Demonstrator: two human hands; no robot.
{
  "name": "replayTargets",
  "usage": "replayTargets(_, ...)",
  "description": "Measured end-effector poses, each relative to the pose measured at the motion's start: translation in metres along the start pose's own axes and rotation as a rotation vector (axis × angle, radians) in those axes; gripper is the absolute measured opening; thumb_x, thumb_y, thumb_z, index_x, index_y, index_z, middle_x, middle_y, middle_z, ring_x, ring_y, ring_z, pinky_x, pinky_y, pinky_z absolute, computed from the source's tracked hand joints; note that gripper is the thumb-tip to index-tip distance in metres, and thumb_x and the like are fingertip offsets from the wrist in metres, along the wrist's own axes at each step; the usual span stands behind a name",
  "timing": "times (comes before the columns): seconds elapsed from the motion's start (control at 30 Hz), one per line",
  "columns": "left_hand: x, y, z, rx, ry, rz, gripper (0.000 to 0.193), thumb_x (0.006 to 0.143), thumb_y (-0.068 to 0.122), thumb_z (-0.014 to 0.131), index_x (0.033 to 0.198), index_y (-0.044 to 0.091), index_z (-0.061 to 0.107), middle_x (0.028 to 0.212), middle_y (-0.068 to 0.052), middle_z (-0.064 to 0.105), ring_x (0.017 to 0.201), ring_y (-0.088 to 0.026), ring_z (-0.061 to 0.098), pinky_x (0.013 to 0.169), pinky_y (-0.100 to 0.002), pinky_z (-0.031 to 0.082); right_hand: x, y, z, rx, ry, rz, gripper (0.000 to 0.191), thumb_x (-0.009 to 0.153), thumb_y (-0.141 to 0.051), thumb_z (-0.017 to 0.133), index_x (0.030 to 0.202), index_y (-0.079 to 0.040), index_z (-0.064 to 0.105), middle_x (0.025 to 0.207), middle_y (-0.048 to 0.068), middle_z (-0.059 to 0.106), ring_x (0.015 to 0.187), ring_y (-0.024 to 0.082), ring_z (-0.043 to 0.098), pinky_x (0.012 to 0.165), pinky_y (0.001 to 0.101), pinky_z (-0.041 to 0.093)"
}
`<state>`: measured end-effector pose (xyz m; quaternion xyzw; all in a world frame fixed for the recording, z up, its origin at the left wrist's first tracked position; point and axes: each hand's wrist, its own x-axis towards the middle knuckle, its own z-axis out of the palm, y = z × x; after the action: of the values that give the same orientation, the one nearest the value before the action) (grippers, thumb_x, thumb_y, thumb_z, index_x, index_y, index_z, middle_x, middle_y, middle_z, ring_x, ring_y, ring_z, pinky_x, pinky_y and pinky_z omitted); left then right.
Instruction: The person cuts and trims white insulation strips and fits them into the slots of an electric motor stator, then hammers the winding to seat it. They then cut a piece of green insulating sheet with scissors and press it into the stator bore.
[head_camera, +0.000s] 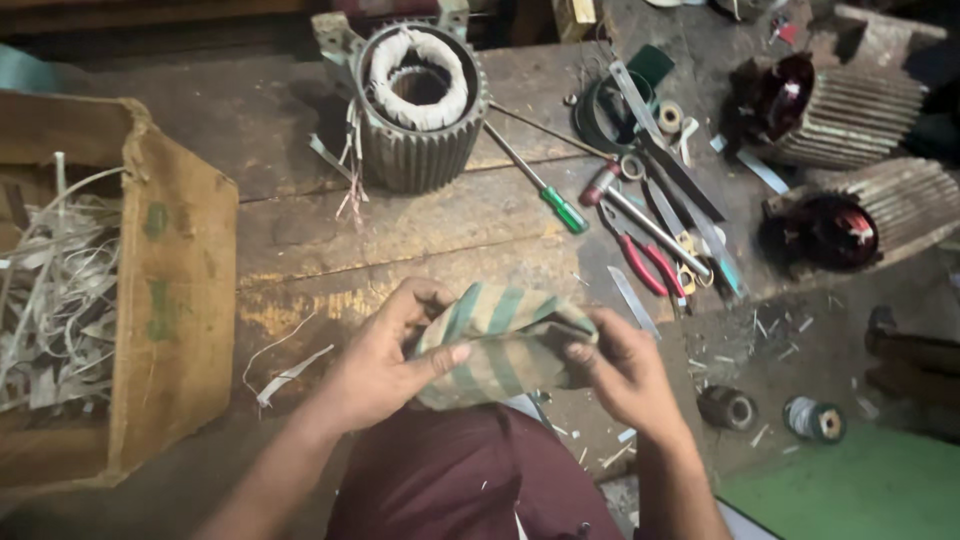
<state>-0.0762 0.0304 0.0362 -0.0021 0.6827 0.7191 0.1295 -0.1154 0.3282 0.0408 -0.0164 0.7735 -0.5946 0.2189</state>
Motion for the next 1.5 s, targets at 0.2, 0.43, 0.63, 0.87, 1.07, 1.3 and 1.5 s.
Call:
replayTargets(0.2, 0.037, -0.025, 0.008, 0.68, 0.311, 0.213, 0.058, 0.093, 0.037, 0.072, 0.139, 0.01, 0.051, 0.13, -0.023, 0.06, 0.115, -0.043, 0.061, 0.093, -0.051, 0.051, 0.047, 0.023, 0.019, -0.362, 0.341, -0.27, 0.033, 0.101, -0.018, 0.069, 0.128, 0.001, 0.064, 0.11, 0.013, 0.072, 0.098, 0.017, 0.066, 0.087, 0.0315, 0.054)
replayTargets(0.43, 0.022, -0.06, 0.022, 1.048, 0.306, 0.328, 0.066, 0.087, 0.046, 0.072, 0.141, 0.011, 0.053, 0.141, -0.022, 0.046, 0.127, -0.044, 0.048, 0.099, -0.058, 0.046, 0.028, 0.082, 0.058, -0.703, 0.491, -0.234, 0.054, 0.096, -0.029, 0.069, 0.143, -0.008, 0.054, 0.128, 0.021, 0.061, 0.116, 0.04, 0.061, 0.099, 0.048, 0.048)
replayTargets(0.63, 0.027, -0.063, 0.032, 1.058, 0.17, 0.219, 0.032, 0.088, 0.032, 0.07, 0.111, 0.011, 0.063, 0.118, -0.013, 0.06, 0.113, -0.037, 0.057, 0.093, -0.055, 0.048, 0.011, 0.094, 0.073, -0.928, 0.456, -0.252, 0.041, 0.092, -0.026, 0.072, 0.132, -0.022, 0.067, 0.13, 0.019, 0.058, 0.115, 0.042, 0.055, 0.1, 0.0501, 0.047)
replayTargets(0.87, 0.049, -0.062, 0.027, 1.022, 0.373, 0.232, 0.026, 0.094, 0.032, 0.068, 0.108, 0.01, 0.064, 0.112, -0.015, 0.063, 0.108, -0.04, 0.059, 0.085, -0.056, 0.051, 0.003, 0.11, 0.05, -0.978, 0.395, -0.233, 0.041, 0.094, -0.028, 0.069, 0.135, -0.023, 0.067, 0.132, 0.022, 0.054, 0.12, 0.047, 0.05, 0.102, 0.0533, 0.044)
replayTargets(1.07, 0.047, -0.081, 0.052, 1.056, 0.349, 0.278, 0.046, 0.093, 0.043, 0.07, 0.115, 0.003, 0.063, 0.117, -0.021, 0.061, 0.109, -0.045, 0.058, 0.088, -0.056, 0.05, -0.012, 0.125, 0.006, -0.835, 0.286, -0.213, 0.047, 0.095, -0.032, 0.068, 0.139, -0.017, 0.061, 0.14, 0.02, 0.052, 0.125, 0.042, 0.051, 0.104, 0.0519, 0.044)
replayTargets(1.3, 0.052, -0.116, 0.118, 0.665, 0.406, -0.097, 0.037, 0.093, 0.033, 0.071, 0.118, 0.005, 0.067, 0.1, -0.015, 0.07, 0.084, -0.03, 0.071, 0.077, -0.042, 0.056, -0.017, 0.155, -0.135, -0.714, 0.49, -0.282, 0.045, 0.095, -0.031, 0.069, 0.135, -0.01, 0.062, 0.136, 0.018, 0.059, 0.124, 0.038, 0.056, 0.104, 0.0461, 0.047)
replayTargets(1.5, 0.154, -0.128, 0.244, 0.664, 0.344, -0.027, 0.033, 0.09, 0.027, 0.072, 0.116, 0.007, 0.07, 0.102, -0.01, 0.075, 0.087, -0.022, 0.073, 0.081, -0.038, 0.058, 0.013, 0.21, -0.366, -0.423, 0.771, 0.058, 0.035, 0.1, -0.033, 0.061, 0.125, -0.01, 0.068, 0.121, 0.014, 0.07, 0.113, 0.028, 0.068, 0.096, 0.0377, 0.053)
